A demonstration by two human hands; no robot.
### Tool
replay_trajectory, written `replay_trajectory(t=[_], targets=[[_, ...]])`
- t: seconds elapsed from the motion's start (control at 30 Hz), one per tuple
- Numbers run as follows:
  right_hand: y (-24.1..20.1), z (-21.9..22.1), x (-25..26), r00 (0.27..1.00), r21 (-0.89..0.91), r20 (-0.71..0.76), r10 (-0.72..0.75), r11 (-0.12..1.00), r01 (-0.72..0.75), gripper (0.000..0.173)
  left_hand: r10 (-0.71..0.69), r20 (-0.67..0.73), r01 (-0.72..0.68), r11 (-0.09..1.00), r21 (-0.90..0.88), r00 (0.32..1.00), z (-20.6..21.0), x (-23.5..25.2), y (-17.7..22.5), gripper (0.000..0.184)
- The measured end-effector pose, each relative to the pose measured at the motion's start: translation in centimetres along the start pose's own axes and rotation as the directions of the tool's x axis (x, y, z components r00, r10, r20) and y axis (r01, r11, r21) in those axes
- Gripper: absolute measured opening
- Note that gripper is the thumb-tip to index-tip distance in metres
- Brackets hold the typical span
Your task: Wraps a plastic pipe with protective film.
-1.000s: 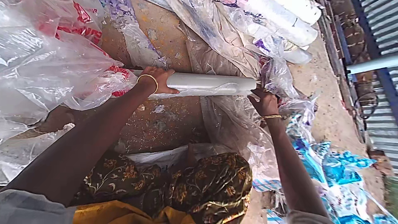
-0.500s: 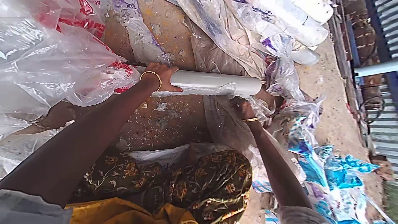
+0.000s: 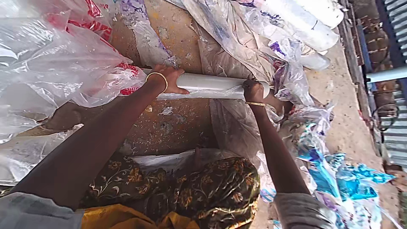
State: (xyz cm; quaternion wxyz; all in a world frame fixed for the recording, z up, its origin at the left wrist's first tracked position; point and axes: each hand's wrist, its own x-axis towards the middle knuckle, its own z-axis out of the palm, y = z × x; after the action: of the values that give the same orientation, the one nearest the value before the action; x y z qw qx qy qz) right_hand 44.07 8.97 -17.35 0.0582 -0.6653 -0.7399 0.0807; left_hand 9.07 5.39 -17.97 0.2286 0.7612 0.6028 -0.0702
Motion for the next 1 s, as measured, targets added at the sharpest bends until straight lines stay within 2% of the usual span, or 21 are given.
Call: replay_trajectory(t=[0.1, 0.23, 0.3, 0.4, 0.43, 0.47, 0.53, 0.6, 0.63, 0.73, 0.83, 1.0], targets=[[1.3, -0.2, -0.5, 0.993, 0.029, 0.08, -0.084, 0.996, 0.082, 0.025, 0.015, 0.025, -0.015, 1.0, -0.003, 1.0, -0.1, 0.3, 0.2, 0.087], [1.5, 0.9, -6.8, 0.961, 0.108, 0.088, -0.263, 0.961, 0.253, 0.017, 0.028, 0.014, -0.028, 0.999, -0.018, 1.0, -0.2, 0.1, 0.0, 0.087], [1.6, 0.3, -8.6, 0.946, 0.081, 0.154, -0.284, 0.958, 0.274, 0.014, 0.031, 0.008, -0.031, 0.999, -0.028, 0.999, 0.0, 0.1, 0.0, 0.087], [1.1, -1.3, -8.1, 0.902, -0.044, 0.262, -0.343, 0.929, 0.366, 0.019, 0.022, 0.014, -0.022, 0.999, -0.026, 1.0, 0.0, 0.1, 0.1, 0.087], [0.6, -2.0, -7.8, 0.904, -0.092, 0.237, -0.356, 0.918, 0.386, 0.019, 0.021, 0.016, -0.02, 1.0, -0.019, 1.0, -0.1, 0.2, 0.0, 0.088], [0.2, -2.6, -7.6, 0.909, -0.119, 0.139, -0.393, 0.905, 0.409, 0.017, 0.024, 0.016, -0.024, 0.999, -0.022, 1.0, -0.2, 0.4, -0.1, 0.088], [-1.2, -3.2, -6.9, 0.881, -0.096, -0.108, -0.461, 0.887, 0.452, 0.03, 0.03, 0.013, -0.03, 0.999, -0.033, 0.999, -0.2, 0.6, -0.3, 0.089], [-3.0, -1.9, -5.6, 0.865, -0.029, -0.155, -0.476, 0.878, 0.478, 0.045, 0.028, 0.017, -0.027, 0.999, -0.029, 0.999, -0.2, 0.5, -0.3, 0.088], [-3.7, -0.7, -4.9, 0.873, -0.007, -0.117, -0.473, 0.88, 0.476, 0.044, 0.027, 0.021, -0.027, 0.999, -0.027, 0.999, -0.2, 0.4, -0.1, 0.087], [-4.1, 2.9, -3.6, 0.878, -0.032, -0.04, -0.477, 0.879, 0.476, 0.016, 0.031, 0.02, -0.03, 0.999, -0.016, 0.999, -0.6, 0.5, -0.1, 0.087], [-3.6, 3.9, -5.4, 0.891, 0.048, 0.031, -0.452, 0.892, 0.45, 0.016, 0.026, 0.046, -0.026, 1.0, -0.013, 0.999, -1.0, 1.1, -0.4, 0.086], [-3.9, 4.8, -11.2, 0.872, 0.026, 0.196, -0.448, 0.892, 0.452, 0.018, 0.037, 0.056, -0.035, 0.999, -0.037, 0.998, -0.9, 1.0, -0.6, 0.085]])
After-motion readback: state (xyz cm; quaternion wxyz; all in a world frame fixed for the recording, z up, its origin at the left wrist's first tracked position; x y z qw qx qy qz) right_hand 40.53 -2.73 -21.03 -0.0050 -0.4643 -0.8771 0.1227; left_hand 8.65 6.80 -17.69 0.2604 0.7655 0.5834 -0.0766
